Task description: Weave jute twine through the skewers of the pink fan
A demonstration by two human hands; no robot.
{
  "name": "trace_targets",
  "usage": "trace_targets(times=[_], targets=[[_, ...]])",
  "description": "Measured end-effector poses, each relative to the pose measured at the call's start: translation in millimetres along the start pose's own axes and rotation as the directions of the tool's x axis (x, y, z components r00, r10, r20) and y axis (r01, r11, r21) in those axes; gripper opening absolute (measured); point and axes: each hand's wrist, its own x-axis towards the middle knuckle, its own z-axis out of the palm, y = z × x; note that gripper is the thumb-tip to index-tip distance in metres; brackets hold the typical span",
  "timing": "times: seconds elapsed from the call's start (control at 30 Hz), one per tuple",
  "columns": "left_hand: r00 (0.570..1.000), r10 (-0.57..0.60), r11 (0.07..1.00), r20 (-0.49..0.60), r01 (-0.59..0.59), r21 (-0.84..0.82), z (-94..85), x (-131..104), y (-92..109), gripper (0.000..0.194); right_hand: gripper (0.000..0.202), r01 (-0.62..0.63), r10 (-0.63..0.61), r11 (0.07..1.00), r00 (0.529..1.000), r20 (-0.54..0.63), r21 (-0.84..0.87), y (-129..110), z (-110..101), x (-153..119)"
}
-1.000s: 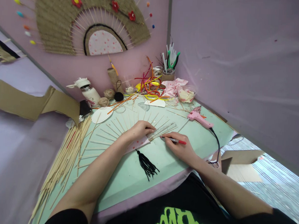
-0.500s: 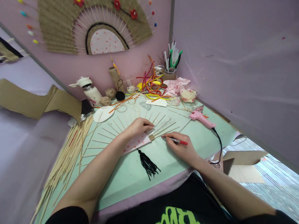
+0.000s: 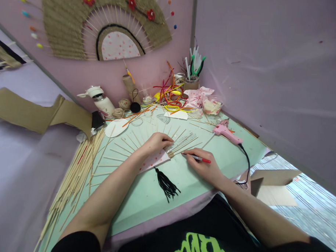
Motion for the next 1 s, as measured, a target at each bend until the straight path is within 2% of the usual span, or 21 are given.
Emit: trace_targets(times=[0.67,1.0], targets=[[1.0,-0.009,1.0,0.016,0.009,-0.021,0.3,-0.4,1.1,0.029,0.022,-0.008,0.008,1.0,1.0,0.024,0.014,1.0,-0.5,-0.9],[1.0,0.02,0.999,0.023,-0.021,0.047,1.1,-2.0,3.1,0.025,0.023,-0.009,0.008,1.0,1.0,0.026,0.022,-0.6,-0.8,0.2]])
